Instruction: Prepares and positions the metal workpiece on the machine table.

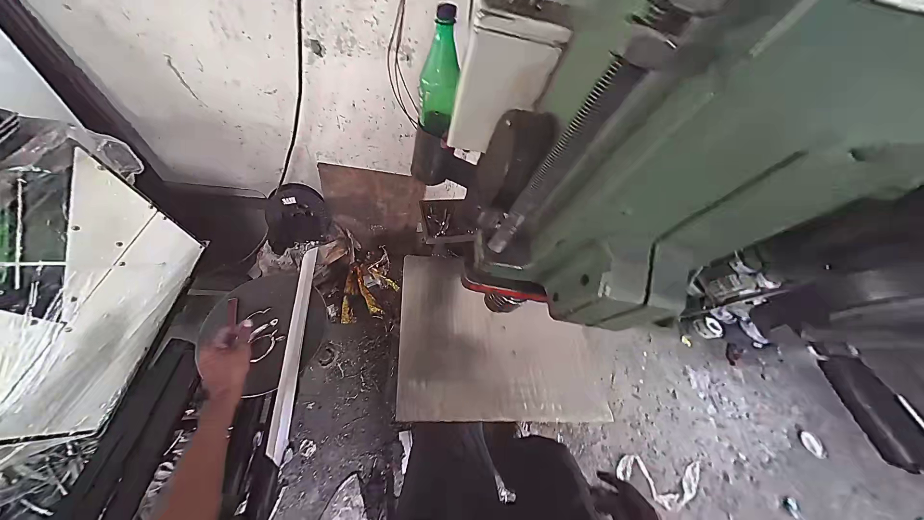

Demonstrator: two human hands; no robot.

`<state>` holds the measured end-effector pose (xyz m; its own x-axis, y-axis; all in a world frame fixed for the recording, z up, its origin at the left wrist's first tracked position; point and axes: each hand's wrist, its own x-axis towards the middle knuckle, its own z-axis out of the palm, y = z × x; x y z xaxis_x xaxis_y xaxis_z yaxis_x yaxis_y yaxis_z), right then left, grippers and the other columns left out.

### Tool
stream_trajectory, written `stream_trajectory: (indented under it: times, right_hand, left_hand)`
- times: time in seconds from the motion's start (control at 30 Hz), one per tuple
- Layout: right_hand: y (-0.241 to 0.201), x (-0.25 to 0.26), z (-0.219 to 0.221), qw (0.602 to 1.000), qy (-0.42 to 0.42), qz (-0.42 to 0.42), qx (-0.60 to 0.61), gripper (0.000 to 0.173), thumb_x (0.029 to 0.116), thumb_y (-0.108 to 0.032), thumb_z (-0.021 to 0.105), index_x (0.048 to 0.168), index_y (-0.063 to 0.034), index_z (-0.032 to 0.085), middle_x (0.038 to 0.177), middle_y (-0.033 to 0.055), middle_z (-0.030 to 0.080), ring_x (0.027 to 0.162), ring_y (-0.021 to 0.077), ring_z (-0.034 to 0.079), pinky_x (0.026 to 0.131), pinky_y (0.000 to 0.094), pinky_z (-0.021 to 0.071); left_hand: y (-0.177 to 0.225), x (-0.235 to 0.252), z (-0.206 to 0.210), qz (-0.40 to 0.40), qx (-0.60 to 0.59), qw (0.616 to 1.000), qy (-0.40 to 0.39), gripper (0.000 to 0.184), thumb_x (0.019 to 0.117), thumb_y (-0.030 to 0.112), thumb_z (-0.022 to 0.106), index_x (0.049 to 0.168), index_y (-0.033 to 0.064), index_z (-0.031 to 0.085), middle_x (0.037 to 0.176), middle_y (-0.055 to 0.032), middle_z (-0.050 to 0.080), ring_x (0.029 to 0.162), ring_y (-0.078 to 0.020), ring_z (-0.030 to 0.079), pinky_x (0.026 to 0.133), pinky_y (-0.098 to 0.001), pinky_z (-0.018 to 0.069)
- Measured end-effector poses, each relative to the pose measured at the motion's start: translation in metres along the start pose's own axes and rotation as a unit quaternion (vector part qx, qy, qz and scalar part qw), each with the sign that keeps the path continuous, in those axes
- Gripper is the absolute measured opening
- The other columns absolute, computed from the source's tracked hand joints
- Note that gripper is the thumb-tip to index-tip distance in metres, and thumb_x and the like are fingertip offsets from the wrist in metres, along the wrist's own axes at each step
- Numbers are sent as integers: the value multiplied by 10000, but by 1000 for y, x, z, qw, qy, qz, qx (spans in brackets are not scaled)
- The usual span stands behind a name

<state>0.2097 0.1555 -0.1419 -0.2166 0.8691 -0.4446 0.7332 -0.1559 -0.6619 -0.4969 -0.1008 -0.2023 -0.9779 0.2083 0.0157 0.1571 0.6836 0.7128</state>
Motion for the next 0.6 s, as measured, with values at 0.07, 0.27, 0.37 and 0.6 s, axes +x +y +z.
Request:
stream_trajectory:
  times: [0.07, 0.27, 0.37, 0.6]
  right_hand:
    - [-37, 0, 21, 998, -2, 19, 60, 501, 1030, -241, 587, 1456, 8, 498, 1195, 217, 694, 990, 284, 719, 846, 483, 604]
    - [-88, 23, 76, 960, -7, -9, 279, 527, 1075, -409, 479, 1423, -19, 543, 1259, 116, 722, 1112, 223, 718, 968, 428, 597]
    - [-119, 29, 89, 883, -33, 77, 462, 494, 1118, -382, 393, 1398, 12, 494, 1173, 210, 722, 994, 327, 742, 829, 470, 630]
    - [-101, 50, 94, 875, -59, 28, 480, 445, 1095, -342, 493, 1306, 48, 543, 1063, 222, 742, 884, 328, 760, 788, 454, 651]
  left_hand:
    - [50, -35, 23, 6, -113, 989, -91, 512, 1035, 475, 567, 1150, -6, 697, 1027, -182, 705, 919, -271, 676, 869, -521, 553]
    - [163, -99, 103, 76, -97, 956, -265, 575, 1002, 600, 552, 1128, 77, 754, 993, -120, 733, 934, -253, 688, 878, -534, 549]
    - [186, -107, 130, 51, -111, 943, -308, 577, 989, 592, 587, 1133, 54, 736, 1108, -132, 738, 1087, -254, 686, 1001, -541, 519]
    - [198, -115, 132, 2, -194, 924, -328, 320, 948, 308, 763, 1041, 6, 712, 862, -89, 699, 722, -148, 640, 695, -349, 562]
